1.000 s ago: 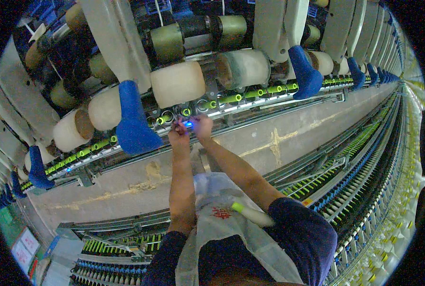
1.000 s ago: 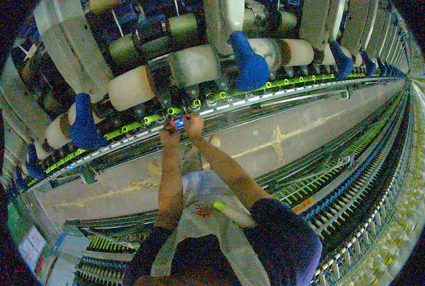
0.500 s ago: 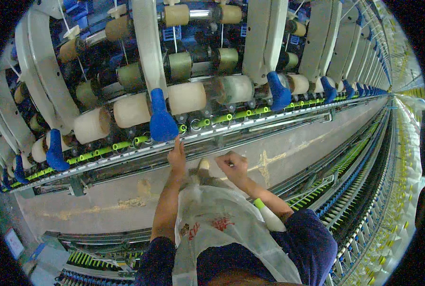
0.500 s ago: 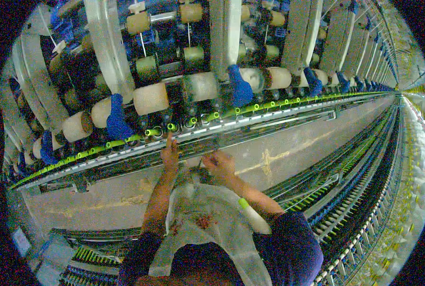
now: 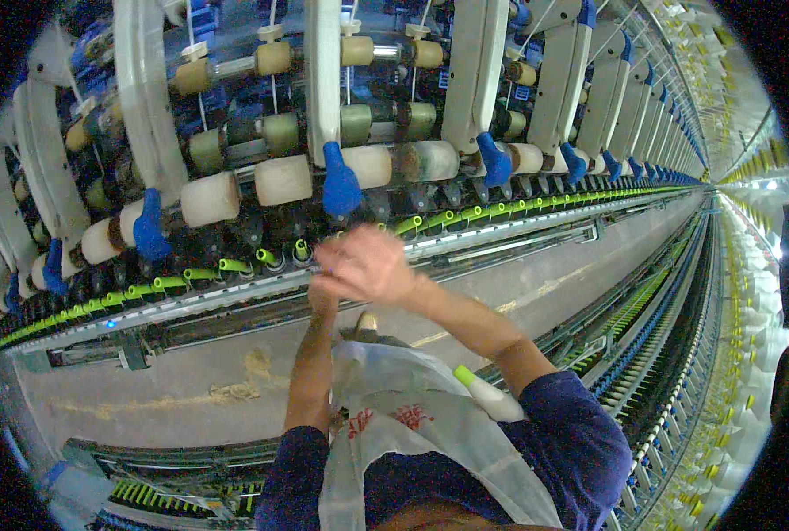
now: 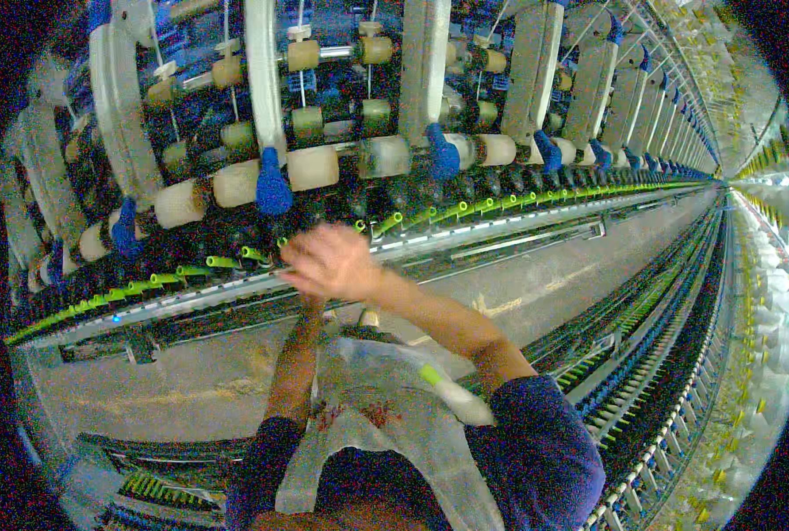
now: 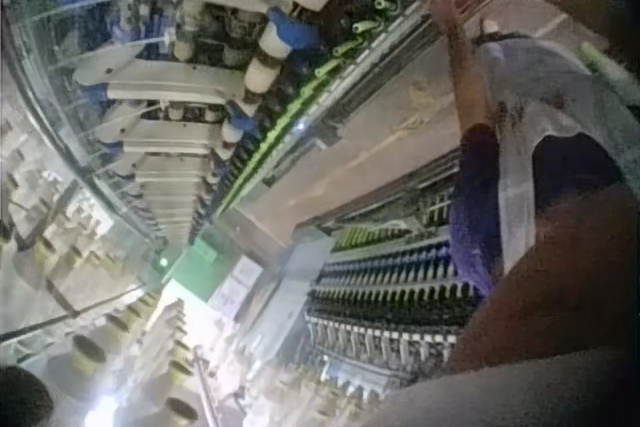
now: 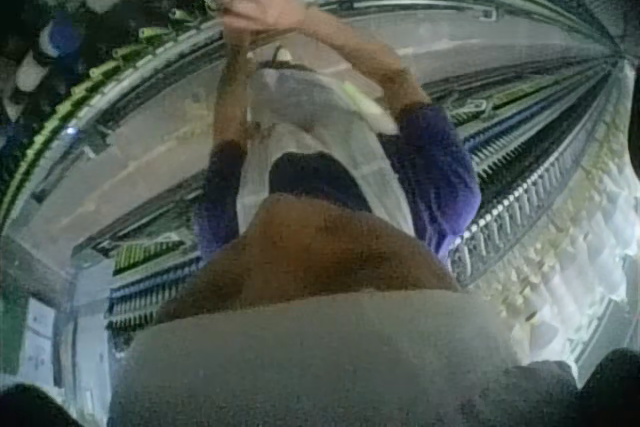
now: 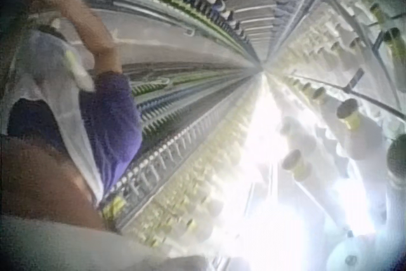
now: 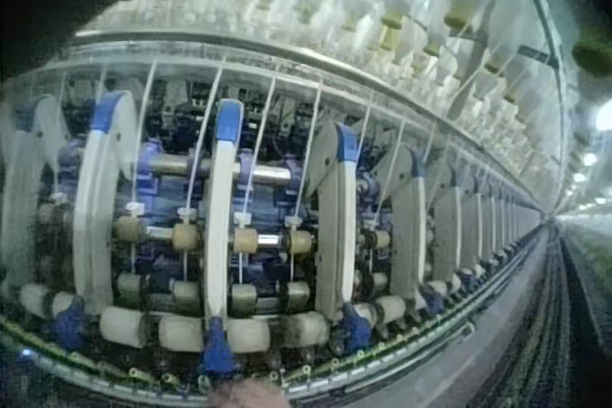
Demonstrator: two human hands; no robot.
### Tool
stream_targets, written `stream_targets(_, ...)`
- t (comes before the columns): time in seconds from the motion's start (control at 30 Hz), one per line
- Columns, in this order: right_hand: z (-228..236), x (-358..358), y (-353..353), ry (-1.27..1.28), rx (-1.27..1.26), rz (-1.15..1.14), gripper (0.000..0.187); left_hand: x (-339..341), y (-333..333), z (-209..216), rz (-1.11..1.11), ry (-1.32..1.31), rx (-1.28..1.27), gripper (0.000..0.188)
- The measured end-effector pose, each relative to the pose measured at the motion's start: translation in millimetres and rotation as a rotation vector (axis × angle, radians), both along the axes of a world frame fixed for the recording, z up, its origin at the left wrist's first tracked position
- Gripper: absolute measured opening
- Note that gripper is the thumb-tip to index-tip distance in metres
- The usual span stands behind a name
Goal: The person operates a large textile spinning machine, handling yellow plastic tubes and white thread spools. They remove and replace tubes, thread yarn through machine guides, and adjust components along the machine line.
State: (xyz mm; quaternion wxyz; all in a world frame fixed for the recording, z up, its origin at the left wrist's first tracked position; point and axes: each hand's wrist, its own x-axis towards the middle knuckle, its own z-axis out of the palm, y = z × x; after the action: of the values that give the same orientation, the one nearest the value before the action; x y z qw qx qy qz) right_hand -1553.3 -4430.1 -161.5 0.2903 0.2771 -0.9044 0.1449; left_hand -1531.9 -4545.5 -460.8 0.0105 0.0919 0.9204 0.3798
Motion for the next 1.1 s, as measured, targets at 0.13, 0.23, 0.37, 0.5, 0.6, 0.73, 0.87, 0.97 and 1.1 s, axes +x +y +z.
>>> stream_targets(0.13, -21, 4, 24, 0.179, 0.025, -0.337, 0.025, 21, 2, 99, 0.031, -0.693, 0.686, 0.029)
stream_targets(0.23, -96, 26, 9, 0.063, 0.081, -0.406, 0.034, 43, -21, 205, -0.057, -1.276, 1.014, 0.026)
stream_targets(0.37, -116, 26, -9, -0.127, 0.009, -0.556, 0.04, 29, -68, 312, -0.325, -1.13, 1.131, 0.025)
stream_targets(0.5, -16, 9, -18, -0.446, -0.57, -0.155, 0.028, -23, -89, 373, -0.315, 0.145, 0.114, 0.015)
stream_targets(0.6, 55, 8, -28, -0.218, -0.46, 0.029, 0.016, -89, -73, 371, -0.319, 0.256, 0.447, 0.016)
stream_targets(0.73, 86, 2, -17, -0.057, 0.032, -0.008, 0.023, -108, -44, 327, -0.772, -0.393, 0.813, 0.02)
stream_targets(0.87, 57, -12, -9, 0.021, -0.036, -0.131, 0.013, -109, -12, 294, -0.53, -0.209, 0.75, 0.014)
stream_targets(0.97, 23, -23, -10, -0.204, -0.518, -0.395, 0.012, -102, 0, 279, -0.25, 0.02, 0.575, 0.014)
stream_targets(1.1, 4, -40, -6, -0.255, -0.805, -0.547, 0.015, -62, -4, 257, -0.52, -0.096, 0.41, 0.014)
